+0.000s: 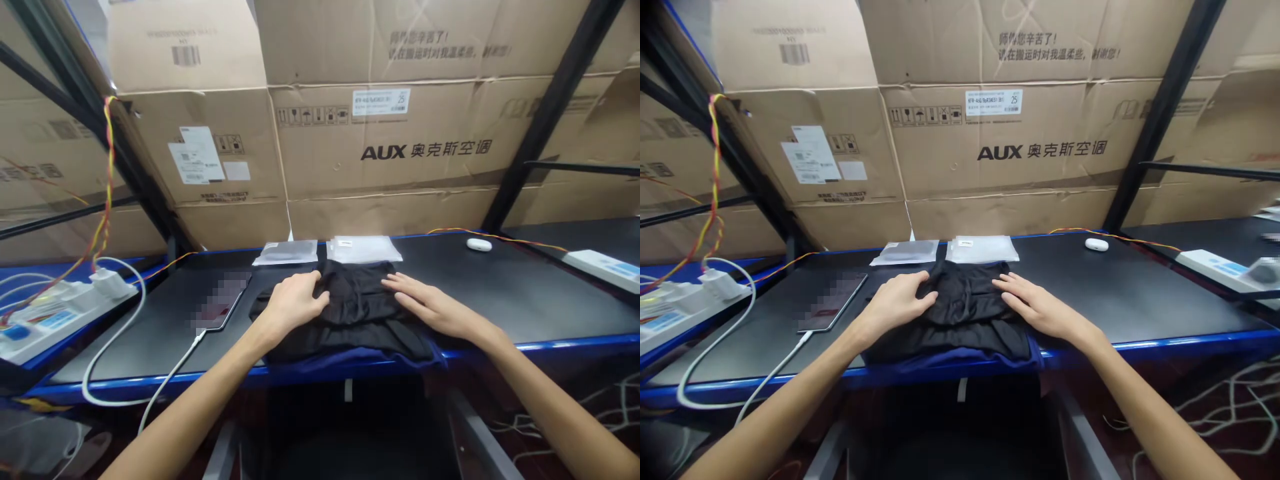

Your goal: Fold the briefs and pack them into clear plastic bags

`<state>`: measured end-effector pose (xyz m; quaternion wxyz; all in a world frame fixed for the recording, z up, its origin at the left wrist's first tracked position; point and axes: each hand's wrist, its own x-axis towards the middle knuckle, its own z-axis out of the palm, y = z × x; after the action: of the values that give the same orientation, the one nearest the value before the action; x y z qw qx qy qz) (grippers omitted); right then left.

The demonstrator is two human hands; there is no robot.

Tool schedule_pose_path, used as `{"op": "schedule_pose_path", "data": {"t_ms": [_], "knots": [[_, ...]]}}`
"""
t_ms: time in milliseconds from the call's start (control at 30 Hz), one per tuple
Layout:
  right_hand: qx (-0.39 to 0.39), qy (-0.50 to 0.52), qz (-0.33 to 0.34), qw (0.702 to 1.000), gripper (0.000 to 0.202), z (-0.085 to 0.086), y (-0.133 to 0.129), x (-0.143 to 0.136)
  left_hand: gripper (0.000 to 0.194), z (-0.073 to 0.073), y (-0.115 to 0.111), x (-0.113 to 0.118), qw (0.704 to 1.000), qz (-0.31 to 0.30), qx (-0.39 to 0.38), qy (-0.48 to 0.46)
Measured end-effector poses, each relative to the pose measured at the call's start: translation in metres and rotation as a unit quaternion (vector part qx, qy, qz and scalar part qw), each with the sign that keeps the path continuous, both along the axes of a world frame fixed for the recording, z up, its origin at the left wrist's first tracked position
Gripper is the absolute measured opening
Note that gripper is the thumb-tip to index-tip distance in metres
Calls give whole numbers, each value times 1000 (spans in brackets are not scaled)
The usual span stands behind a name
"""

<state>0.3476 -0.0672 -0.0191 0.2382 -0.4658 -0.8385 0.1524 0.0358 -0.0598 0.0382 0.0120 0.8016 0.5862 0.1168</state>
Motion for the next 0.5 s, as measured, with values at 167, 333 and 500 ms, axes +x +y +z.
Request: {"op": "schedule_pose_path", "data": {"t_ms": [167, 333, 500], "knots": [[6, 46, -71, 996, 54, -1, -7, 23, 32, 8, 4, 26, 996, -1, 55, -76], [-11, 12, -89, 996, 58, -7, -12, 31, 38, -1, -3, 69, 969, -175, 35, -172], [0, -15, -87, 996, 58, -15, -10, 33, 40, -30, -8, 93, 929, -359, 22, -81]]}}
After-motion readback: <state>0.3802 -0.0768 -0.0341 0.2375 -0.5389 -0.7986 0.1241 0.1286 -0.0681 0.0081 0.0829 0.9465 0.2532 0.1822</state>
